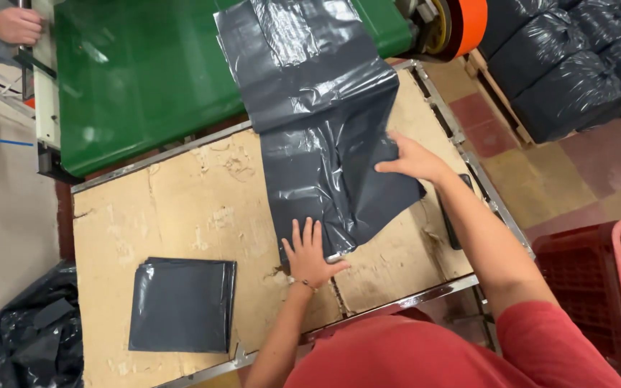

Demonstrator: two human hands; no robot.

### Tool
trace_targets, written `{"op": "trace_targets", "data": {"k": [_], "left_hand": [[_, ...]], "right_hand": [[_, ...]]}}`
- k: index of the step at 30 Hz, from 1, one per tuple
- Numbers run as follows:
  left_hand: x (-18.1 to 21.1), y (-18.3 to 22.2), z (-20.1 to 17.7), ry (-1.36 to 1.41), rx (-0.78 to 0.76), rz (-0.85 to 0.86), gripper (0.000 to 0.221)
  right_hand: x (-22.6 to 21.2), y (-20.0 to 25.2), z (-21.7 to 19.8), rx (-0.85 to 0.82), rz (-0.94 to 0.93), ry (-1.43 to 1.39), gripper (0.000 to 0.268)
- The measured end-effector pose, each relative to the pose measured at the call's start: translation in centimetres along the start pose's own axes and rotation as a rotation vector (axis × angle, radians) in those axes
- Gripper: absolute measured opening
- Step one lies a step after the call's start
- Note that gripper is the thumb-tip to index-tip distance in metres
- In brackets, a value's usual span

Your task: Folding plastic bags and placing them into a crate

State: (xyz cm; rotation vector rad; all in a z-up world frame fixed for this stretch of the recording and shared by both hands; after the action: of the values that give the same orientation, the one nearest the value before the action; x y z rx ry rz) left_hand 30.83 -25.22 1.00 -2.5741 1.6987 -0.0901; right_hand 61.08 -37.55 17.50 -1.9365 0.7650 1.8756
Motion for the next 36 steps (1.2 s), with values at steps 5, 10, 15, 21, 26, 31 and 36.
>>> {"op": "trace_targets", "data": {"k": [5, 10, 15, 21, 26, 31, 36], "left_hand": [[3.0, -0.8, 2.8, -0.132, 0.406, -0.162, 0.101], [-2.7, -1.6, 3.7, -0.079, 0.603, -0.145, 0.027], [-8.8, 0.1, 0.6, 0.012, 0.402, 0.082, 0.027], [-10.3, 2.4, -2.1, -0.261, 0.431, 0.337, 0.027], [-9.7, 2.8, -1.5, -0.357, 0.474, 0.390, 0.007], [-8.6, 5.2, -6.5, -0.235, 0.299, 0.479, 0.010], [-7.1, 11.6, -23.6, -0.013, -0.147, 0.590, 0.053]], "right_hand": [[-1.9, 0.1, 3.2, 0.321, 0.123, -0.525, 0.035], [5.0, 2.2, 0.1, 0.587, 0.170, -0.227, 0.054], [15.0, 4.6, -3.7, 0.620, 0.145, -0.241, 0.078], [13.4, 8.7, 1.0, 0.503, 0.342, 0.010, 0.107], [12.6, 7.8, 3.0, 0.561, 0.371, -0.325, 0.102], [14.0, 7.8, 2.3, 0.501, 0.188, -0.233, 0.066], [-1.1, 20.9, 2.4, 0.465, -0.120, 0.197, 0.082]]}}
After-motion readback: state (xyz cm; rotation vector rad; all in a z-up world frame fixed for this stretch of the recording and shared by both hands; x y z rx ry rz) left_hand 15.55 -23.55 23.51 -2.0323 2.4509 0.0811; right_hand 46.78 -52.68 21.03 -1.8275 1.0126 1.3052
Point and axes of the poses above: each hand's wrist, its own y-axis away from the middle knuckle, its own z-axis out of the palm, x = y × z, the point moved 2 cm from there along -y, towards the middle knuckle, and after that the axes turned 12 degrees about -y, right-handed, at the moved point
